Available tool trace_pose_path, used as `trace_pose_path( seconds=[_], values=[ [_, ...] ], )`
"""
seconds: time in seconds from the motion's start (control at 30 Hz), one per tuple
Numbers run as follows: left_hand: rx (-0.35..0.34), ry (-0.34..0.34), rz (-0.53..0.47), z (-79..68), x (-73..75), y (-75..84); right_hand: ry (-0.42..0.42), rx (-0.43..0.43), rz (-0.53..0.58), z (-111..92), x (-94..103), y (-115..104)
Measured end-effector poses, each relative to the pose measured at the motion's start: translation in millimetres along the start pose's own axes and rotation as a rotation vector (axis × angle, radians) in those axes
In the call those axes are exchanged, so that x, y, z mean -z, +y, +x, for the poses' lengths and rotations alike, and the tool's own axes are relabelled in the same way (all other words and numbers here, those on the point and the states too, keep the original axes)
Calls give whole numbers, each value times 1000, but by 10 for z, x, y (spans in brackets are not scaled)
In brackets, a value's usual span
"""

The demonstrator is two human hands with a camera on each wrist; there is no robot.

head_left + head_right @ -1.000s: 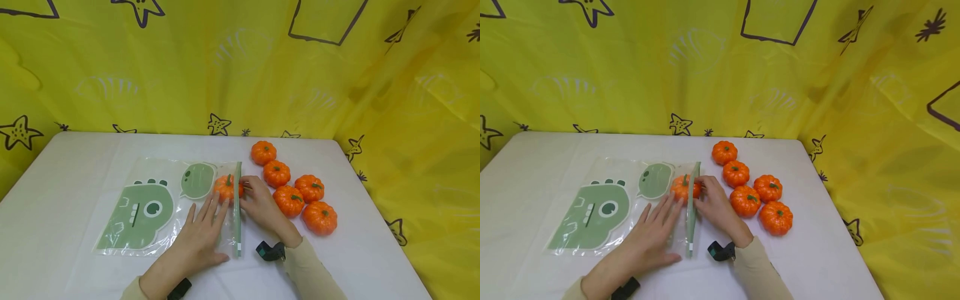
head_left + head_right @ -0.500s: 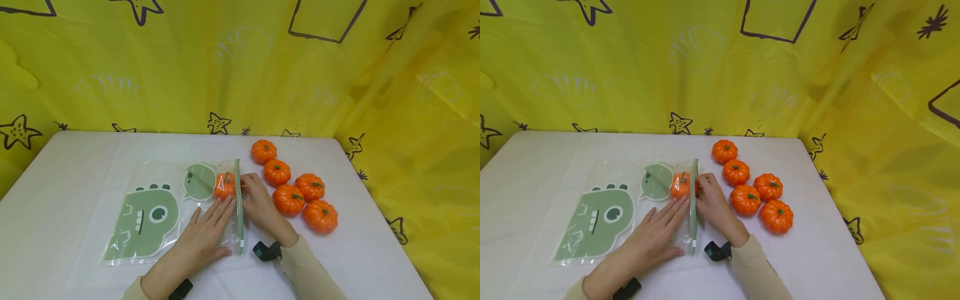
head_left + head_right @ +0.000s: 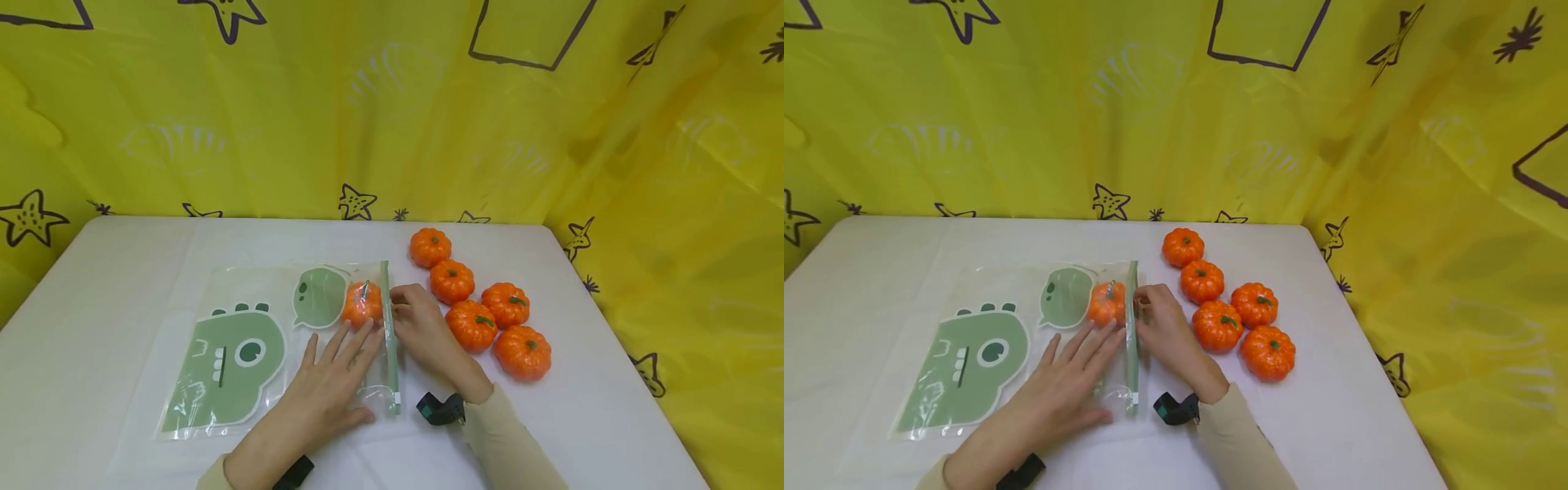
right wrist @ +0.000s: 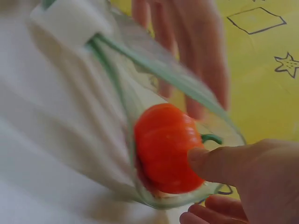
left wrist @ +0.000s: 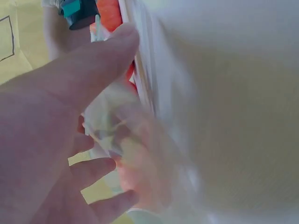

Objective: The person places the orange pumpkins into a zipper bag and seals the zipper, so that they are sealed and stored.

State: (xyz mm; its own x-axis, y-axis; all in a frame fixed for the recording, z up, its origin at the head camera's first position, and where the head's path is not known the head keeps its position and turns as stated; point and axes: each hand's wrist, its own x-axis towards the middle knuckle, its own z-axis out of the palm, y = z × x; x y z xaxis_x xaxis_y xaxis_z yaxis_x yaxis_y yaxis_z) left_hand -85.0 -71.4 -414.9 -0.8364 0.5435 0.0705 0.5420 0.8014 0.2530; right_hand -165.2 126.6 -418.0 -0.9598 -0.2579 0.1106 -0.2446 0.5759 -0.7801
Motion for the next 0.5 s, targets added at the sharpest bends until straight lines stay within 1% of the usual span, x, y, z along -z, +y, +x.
trace_pose_path(
  seconds=[0.2,0.33,0.5],
  values=[
    [43,-32,-53,7,44,-55,26,24,-85,-42,149,-45],
    [58,-20,-84,47,96,-116,56,47,-142,-86,258,-55],
    [83,-5,-104,150,153,-227,87,44,-207,-185,403,-37]
  ],
)
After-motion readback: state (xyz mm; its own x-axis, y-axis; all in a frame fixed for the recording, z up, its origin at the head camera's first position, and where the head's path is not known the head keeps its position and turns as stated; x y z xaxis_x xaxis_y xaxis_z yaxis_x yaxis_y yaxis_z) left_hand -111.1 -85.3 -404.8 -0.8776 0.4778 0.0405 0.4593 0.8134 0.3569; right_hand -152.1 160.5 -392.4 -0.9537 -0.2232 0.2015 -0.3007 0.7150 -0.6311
